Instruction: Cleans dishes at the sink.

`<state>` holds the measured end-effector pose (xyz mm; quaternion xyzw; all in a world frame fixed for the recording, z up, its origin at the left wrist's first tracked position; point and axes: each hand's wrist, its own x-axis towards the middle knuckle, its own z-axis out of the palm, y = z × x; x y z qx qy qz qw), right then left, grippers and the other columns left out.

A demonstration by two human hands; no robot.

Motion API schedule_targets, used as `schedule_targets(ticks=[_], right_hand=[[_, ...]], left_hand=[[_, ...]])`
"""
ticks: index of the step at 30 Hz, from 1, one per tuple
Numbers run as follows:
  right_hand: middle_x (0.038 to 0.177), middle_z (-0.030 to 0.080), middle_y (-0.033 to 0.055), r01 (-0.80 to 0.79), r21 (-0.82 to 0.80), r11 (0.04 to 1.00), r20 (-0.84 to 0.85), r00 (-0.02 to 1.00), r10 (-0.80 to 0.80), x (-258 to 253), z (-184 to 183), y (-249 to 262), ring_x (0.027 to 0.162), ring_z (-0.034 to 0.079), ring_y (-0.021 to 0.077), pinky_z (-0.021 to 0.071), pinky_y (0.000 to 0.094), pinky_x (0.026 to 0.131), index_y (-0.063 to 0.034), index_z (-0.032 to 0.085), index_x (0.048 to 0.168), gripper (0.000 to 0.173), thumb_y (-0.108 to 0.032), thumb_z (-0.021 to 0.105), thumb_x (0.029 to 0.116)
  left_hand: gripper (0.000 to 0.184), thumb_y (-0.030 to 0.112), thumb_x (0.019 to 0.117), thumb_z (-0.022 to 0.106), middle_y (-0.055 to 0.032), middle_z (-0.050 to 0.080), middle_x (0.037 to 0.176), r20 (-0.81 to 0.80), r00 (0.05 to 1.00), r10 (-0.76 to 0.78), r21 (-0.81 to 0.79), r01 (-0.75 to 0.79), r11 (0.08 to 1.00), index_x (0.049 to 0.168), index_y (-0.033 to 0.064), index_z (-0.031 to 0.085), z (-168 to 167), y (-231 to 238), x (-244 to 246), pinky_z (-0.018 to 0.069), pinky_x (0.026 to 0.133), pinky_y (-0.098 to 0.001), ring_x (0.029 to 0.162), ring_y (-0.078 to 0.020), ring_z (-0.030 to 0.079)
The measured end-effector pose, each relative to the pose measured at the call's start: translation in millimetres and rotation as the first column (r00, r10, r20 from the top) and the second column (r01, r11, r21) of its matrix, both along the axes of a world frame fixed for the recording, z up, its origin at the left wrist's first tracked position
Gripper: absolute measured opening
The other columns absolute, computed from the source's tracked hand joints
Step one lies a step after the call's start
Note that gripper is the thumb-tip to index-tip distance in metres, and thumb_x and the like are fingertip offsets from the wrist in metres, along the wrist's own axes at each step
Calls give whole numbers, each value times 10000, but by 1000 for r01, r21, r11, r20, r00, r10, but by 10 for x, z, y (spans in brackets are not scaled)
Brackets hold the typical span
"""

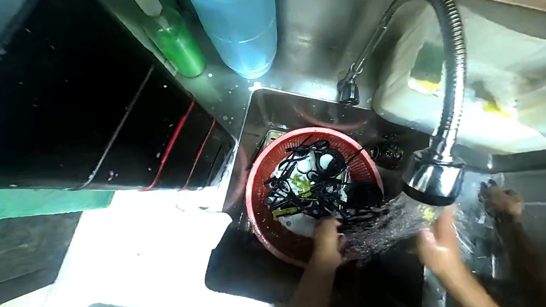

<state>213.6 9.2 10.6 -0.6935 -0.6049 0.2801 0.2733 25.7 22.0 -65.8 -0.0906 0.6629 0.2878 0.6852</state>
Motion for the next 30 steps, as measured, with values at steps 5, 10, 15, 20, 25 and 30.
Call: schedule_targets(ticks=[5, 10, 15, 20, 25, 30], right_hand=[[1404, 603, 217, -326, -424, 845, 45, 924, 379, -677, -349, -68, 1360, 535, 338, 405, 515, 1162, 13, 637, 1344, 443, -218, 629, 966], [1223, 698, 140, -376, -225, 899, -136, 926, 353, -677, -302, 132, 1176, 648, 223, 526, 416, 1044, -39, 757, 1113, 233, -168, 625, 971], [1234, 686, 198, -395, -226, 891, -9, 915, 403, -676, -324, 164, 1199, 633, 306, 493, 478, 1070, 6, 746, 1130, 258, -144, 635, 951], [1211, 689, 161, -288, -102, 952, -131, 953, 274, -660, -286, 349, 1154, 649, 234, 530, 431, 1030, 12, 721, 1152, 267, -147, 626, 960], [1072, 684, 92, 220, -266, 938, -500, 801, -330, -761, -197, 257, 941, 681, 128, 600, 314, 836, 31, 566, 1302, 311, -144, 529, 1048], [1229, 679, 143, 194, -193, 962, -404, 877, -258, -451, -209, 199, 1112, 668, 143, 565, 325, 978, 87, 516, 1371, 635, -119, 763, 824]], left_hand=[[655, 616, 1058, 273, -116, 709, 1011, 342, 909, 238, 126, -295, 947, 1196, 88, 636, 333, 125, 184, 589, 777, -477, 916, -250, 696], [633, 510, 1101, 202, -97, 716, 1070, 443, 858, 260, 238, -392, 888, 1212, 69, 642, 280, 26, 133, 581, 816, -409, 966, -217, 693], [609, 457, 1117, 212, -99, 709, 1176, 389, 914, 115, 306, -246, 920, 1279, 74, 657, 461, 177, -48, 552, 896, -430, 1056, -224, 673], [403, 319, 1095, 434, -99, 658, 1242, 111, 994, -17, 582, -51, 812, 1392, 78, 558, 464, 110, 153, 557, 960, -400, 1110, -184, 646], [522, 405, 1109, 367, -160, 526, 1477, -84, 996, -29, 476, 66, 877, 1458, 43, 508, 405, 235, 186, 410, 1154, -481, 1375, -238, 493], [535, 375, 1117, 362, -220, 554, 1437, -117, 754, -646, 540, 594, 596, 1437, -24, 518, 409, 281, 211, 383, 1167, -452, 1357, -274, 512]])
